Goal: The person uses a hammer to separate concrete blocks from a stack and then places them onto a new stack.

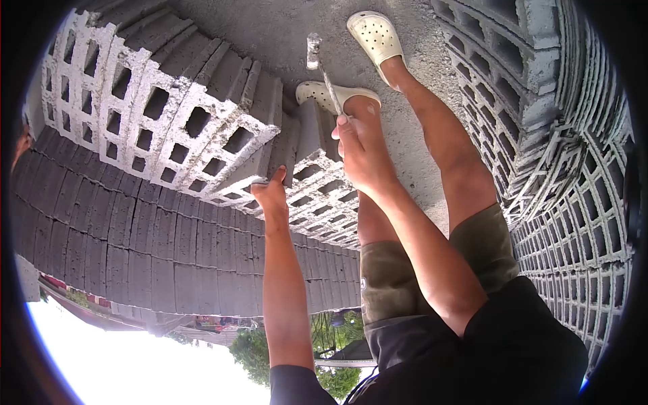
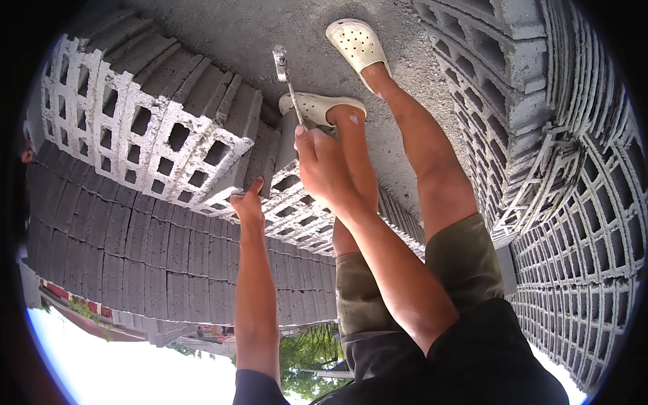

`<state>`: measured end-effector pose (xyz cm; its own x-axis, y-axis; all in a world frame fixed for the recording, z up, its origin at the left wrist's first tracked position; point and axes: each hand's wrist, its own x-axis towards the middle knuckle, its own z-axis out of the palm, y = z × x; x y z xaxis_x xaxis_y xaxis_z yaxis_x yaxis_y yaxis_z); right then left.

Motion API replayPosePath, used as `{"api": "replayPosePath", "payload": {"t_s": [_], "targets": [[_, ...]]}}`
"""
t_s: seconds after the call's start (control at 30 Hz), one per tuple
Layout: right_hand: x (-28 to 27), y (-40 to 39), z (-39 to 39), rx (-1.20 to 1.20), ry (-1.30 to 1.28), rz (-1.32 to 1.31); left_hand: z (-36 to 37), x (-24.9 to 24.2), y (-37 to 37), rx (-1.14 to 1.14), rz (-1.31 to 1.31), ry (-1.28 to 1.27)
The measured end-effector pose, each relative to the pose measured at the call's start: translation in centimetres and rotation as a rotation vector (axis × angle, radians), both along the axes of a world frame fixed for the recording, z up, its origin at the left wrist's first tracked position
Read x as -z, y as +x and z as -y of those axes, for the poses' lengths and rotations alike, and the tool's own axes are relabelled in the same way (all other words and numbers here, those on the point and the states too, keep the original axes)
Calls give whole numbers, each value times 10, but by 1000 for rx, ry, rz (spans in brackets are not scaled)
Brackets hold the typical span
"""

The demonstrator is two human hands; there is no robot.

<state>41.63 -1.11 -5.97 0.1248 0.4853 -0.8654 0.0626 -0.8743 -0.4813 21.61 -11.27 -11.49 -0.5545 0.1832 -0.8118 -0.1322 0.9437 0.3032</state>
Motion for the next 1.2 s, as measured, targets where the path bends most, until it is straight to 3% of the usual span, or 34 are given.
{"api": "replayPosePath", "payload": {"t_s": [0.1,0.17,0.23,0.47,0.5,0.53,0.67,0.83,0.9,1.0,1.1,1.2], "targets": [[5,5,23,-25,-71,-101,1,14,4,-4,-46,17],[7,11,28,-44,-74,-149,-3,26,13,65,-288,-166],[7,19,27,-60,-84,-195,-4,32,17,51,-277,-147],[12,39,17,-256,66,-91,2,40,10,361,-446,-356],[4,43,16,-178,-92,-175,2,39,8,407,-460,-326],[0,48,14,-99,-252,-255,-8,28,10,369,-424,-309],[1,76,32,-396,-50,-78,-5,17,3,380,-347,-284],[-4,76,42,-517,-2,98,-8,9,5,338,-293,-145],[2,87,50,-612,-54,150,-8,4,-2,364,-244,-247],[6,91,51,-544,-225,86,5,-17,-19,178,-109,-18],[0,80,43,-545,-232,134,17,-43,-42,41,51,-17],[13,78,42,-546,-176,114,25,-73,-57,98,47,78]]}}
